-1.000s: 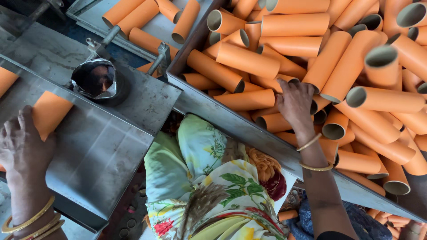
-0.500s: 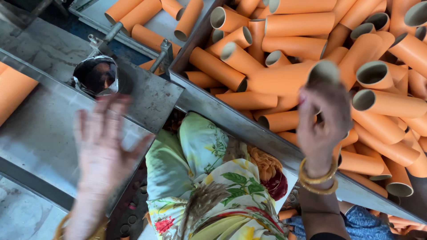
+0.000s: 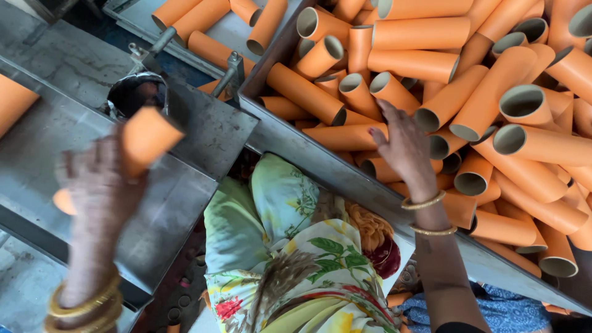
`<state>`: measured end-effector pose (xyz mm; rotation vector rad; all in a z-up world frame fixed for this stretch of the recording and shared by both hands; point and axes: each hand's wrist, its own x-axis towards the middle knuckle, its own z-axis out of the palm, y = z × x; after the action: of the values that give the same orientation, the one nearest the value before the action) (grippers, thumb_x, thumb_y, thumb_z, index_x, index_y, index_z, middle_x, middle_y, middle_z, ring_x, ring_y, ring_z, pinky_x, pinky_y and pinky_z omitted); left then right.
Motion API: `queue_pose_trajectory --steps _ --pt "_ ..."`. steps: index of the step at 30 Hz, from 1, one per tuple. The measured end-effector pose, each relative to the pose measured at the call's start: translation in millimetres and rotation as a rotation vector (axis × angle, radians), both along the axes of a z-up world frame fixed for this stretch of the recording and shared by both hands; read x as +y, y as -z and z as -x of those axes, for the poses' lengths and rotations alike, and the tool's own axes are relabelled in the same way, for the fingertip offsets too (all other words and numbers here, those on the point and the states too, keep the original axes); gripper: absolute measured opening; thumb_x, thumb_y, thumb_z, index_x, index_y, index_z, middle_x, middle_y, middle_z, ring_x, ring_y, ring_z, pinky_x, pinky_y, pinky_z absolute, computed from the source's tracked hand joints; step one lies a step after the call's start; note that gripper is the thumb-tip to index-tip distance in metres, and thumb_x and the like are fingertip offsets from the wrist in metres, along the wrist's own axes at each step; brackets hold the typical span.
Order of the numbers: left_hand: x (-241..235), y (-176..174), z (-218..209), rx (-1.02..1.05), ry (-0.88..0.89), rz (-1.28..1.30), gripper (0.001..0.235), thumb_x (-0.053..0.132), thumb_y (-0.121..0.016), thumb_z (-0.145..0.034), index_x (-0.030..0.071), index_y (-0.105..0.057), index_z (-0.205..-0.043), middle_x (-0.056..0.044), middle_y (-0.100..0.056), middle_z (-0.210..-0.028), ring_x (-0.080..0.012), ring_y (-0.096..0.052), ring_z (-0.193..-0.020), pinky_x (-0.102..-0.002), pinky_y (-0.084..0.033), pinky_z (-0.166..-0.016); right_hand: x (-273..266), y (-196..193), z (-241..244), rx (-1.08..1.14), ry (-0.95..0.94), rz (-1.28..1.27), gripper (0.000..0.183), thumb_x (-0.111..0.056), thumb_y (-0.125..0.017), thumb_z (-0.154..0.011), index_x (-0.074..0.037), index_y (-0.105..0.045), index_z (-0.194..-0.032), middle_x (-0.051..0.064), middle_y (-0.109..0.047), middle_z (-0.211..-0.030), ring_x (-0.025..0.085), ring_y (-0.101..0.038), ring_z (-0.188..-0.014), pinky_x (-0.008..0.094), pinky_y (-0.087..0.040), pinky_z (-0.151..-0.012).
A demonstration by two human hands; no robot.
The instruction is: The person sits on the floor and repeatedly picks up orange cylindrical tubes from a large bin, places them onto a metal tray, and then transfers them into a collection bin. The task involves continuous manual handling of the cylinders.
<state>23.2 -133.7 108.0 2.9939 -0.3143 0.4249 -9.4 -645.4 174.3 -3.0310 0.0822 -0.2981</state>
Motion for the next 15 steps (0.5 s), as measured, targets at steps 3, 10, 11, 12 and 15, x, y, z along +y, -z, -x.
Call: queue_pose_trajectory --steps 3,10,11,12,15 --pt "73.1 37.5 -22.0 0.021 -0.158 -0.039 0.088 0.029 -0.087 -0.077 0.013 -0.045 -0.153 -0.015 -0.062 -0.134 -0.0359 -0.063 -0.120 -0.058 -0.037 -0.117 -29.7 26.1 -6.1 0.265 0.159 -0.062 0.058 -0.025 -0.073 -0.099 -0.010 -0.049 -0.148 0.018 -0.071 -0.108 0.034 -0.069 -0.093 0.047 -0.054 -0.076" --pt "120.9 59.2 -37.2 -0.002 -0.248 -0.139 0.073 0.036 -0.082 -0.090 0.008 -0.047 -0.148 -0.018 -0.056 -0.140 -0.0339 -0.056 -0.129 -0.052 -0.041 -0.109 -6.7 19.0 -4.3 -0.110 -0.026 -0.771 0.041 0.001 -0.071 -0.095 -0.008 -0.068 -0.135 0.010 -0.054 -0.090 0.017 -0.048 -0.077 0.031 -0.045 -0.072" --pt "102.7 48.2 -33.7 -0.035 -0.208 -0.138 0.078 0.042 -0.083 -0.087 0.009 -0.047 -0.149 -0.017 -0.056 -0.143 -0.0328 -0.055 -0.136 -0.058 -0.036 -0.113 1.5 5.0 -0.9 -0.206 -0.078 -0.711 0.039 0.004 -0.070 -0.095 -0.007 -0.068 -0.132 0.008 -0.060 -0.096 0.017 -0.052 -0.080 0.029 -0.047 -0.074" --pt "79.6 33.5 -27.3 -0.066 -0.169 -0.138 0.084 0.047 -0.085 -0.085 0.009 -0.047 -0.149 -0.016 -0.057 -0.146 -0.0315 -0.054 -0.143 -0.063 -0.032 -0.118 11.1 -10.1 3.7 -0.298 -0.132 -0.649 0.037 0.007 -0.069 -0.095 -0.006 -0.068 -0.130 0.006 -0.067 -0.101 0.016 -0.055 -0.082 0.028 -0.050 -0.077" --pt "-2.5 -22.6 -2.0 -0.003 0.033 0.112 0.090 0.054 -0.083 -0.082 0.011 -0.047 -0.152 -0.015 -0.055 -0.149 -0.0355 -0.050 -0.142 -0.062 -0.029 -0.122 44.7 -52.6 28.2 -0.538 -0.259 -0.346 0.030 0.010 -0.070 -0.098 -0.005 -0.068 -0.125 0.010 -0.070 -0.112 0.022 -0.065 -0.103 0.033 -0.054 -0.094"
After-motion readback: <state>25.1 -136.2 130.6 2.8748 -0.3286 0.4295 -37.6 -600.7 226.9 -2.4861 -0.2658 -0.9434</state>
